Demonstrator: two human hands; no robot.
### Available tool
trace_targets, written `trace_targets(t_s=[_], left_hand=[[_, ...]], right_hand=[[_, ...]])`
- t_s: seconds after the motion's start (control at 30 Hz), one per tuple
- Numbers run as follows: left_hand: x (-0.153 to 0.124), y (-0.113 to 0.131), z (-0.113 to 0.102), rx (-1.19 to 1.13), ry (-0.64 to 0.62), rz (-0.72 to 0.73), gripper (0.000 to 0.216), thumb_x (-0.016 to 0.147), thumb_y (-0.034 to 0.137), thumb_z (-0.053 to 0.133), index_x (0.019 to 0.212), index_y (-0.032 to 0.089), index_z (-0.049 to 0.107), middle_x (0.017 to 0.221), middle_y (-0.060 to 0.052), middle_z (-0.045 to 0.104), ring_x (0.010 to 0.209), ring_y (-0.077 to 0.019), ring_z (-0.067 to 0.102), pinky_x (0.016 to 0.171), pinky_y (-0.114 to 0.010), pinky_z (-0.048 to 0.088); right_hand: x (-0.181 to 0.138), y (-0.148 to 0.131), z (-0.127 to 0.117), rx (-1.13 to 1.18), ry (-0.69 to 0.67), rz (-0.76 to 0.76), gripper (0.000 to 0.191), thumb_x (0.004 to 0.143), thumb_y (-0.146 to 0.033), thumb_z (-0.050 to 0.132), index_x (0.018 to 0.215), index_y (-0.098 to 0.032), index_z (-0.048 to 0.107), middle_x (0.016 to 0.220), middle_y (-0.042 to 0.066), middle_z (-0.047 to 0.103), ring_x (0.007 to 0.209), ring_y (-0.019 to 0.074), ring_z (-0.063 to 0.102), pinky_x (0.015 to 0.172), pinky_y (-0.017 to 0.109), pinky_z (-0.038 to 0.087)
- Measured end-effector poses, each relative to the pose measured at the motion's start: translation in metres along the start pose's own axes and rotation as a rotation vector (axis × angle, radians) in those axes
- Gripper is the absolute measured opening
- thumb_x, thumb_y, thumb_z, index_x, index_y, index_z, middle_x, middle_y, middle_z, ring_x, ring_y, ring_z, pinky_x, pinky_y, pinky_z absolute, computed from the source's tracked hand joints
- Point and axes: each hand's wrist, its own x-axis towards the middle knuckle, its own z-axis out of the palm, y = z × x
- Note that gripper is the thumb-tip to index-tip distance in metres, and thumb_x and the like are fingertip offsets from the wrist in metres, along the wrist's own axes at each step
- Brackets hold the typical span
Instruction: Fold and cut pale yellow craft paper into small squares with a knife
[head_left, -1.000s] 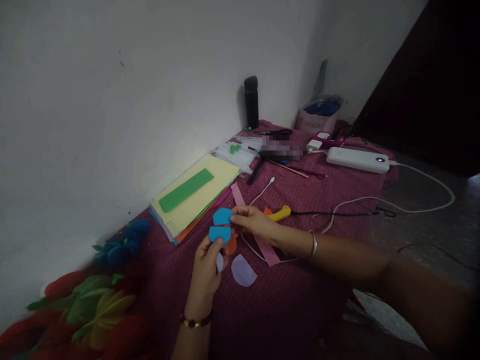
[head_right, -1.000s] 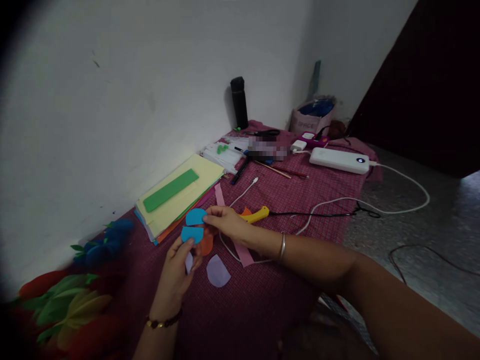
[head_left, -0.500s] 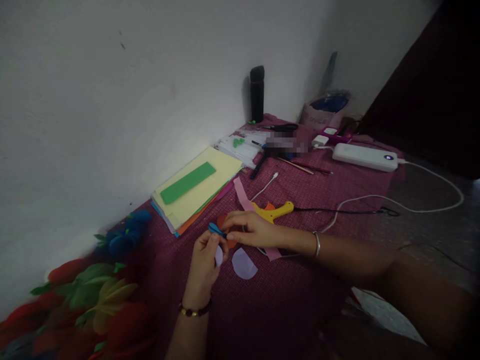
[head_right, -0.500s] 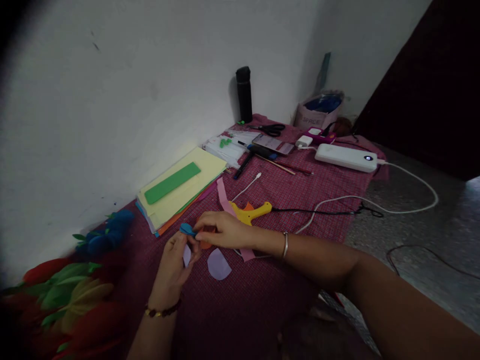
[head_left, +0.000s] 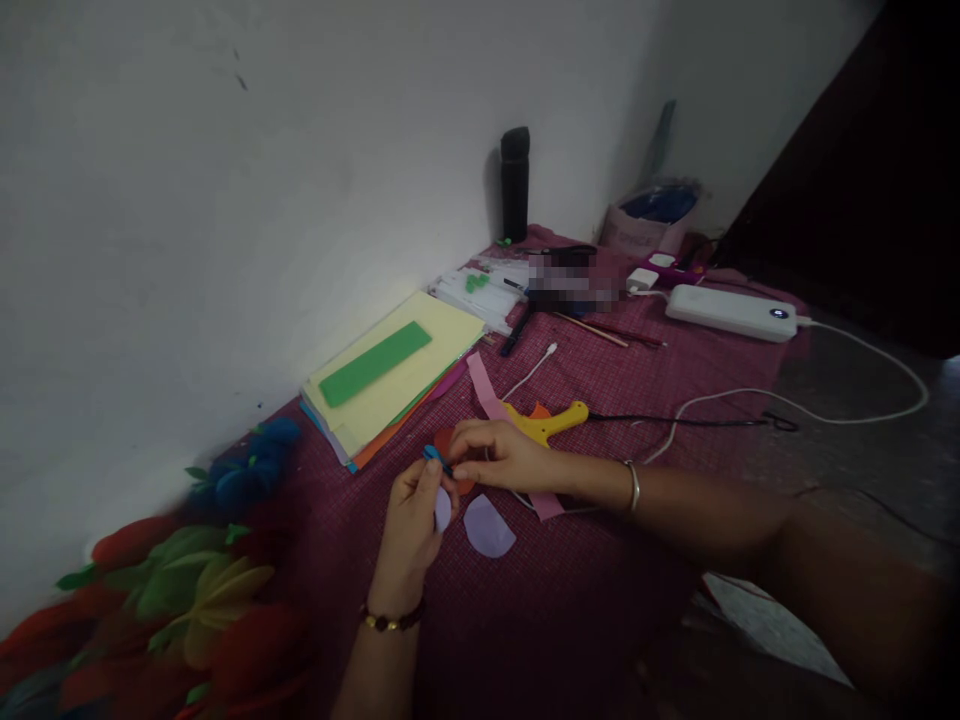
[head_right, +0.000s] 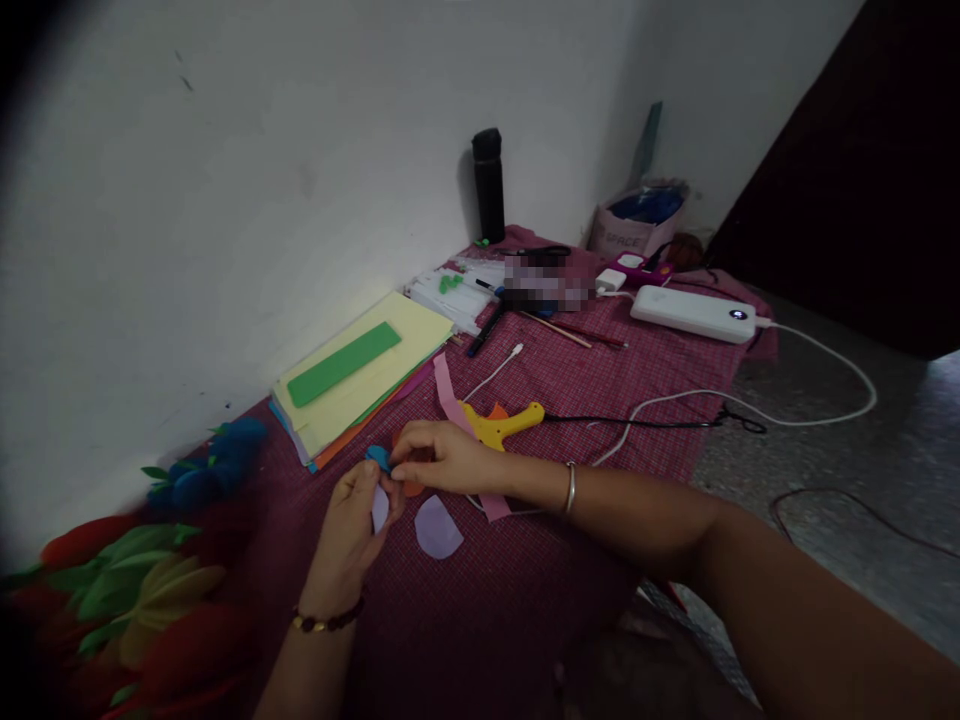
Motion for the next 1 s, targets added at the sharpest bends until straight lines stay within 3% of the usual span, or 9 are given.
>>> trace_targets(t_s=[0.53,0.83,1.0], left_hand=[[-0.0024,0.0046,0.0043,-0.011,-0.003,-0.002,0.044,0.08,0.055,0.057,0.058,0.017,0.052,0.045,0.004,0.048,0.038,-0.007,0.04,0.041,-0.021,0.028],[-0.0019,-0.0019,0.0035,0.141,-0.006,0.022,0.045,0.08,0.056,0.056,0.058,0.017,0.054,0.047,0.002,0.052,0.042,-0.008,0.043,0.044,-0.022,0.032],[-0.0025,-0.0019,0.0026,0.107,-0.037,0.048,0.047,0.085,0.056,0.049,0.059,0.018,0.056,0.048,0.002,0.05,0.043,-0.0085,0.043,0.045,-0.022,0.032]], right_hand=[[-0.0004,0.0027,0.0024,0.219,0.015,0.137,0.027,0.08,-0.04,0.066,0.081,-0.014,0.059,0.081,0.001,0.055,0.076,0.0102,0.052,0.071,0.026,0.044],[-0.0016,0.0017,0.0021,0.151,0.024,0.161,0.028,0.084,-0.041,0.06,0.077,-0.014,0.057,0.075,0.0,0.052,0.073,0.0102,0.049,0.066,0.025,0.042],[-0.0005,0.0005,-0.0018,0.167,0.002,0.145,0.025,0.086,-0.036,0.058,0.076,-0.013,0.057,0.076,0.0,0.051,0.073,0.0098,0.048,0.069,0.026,0.042]])
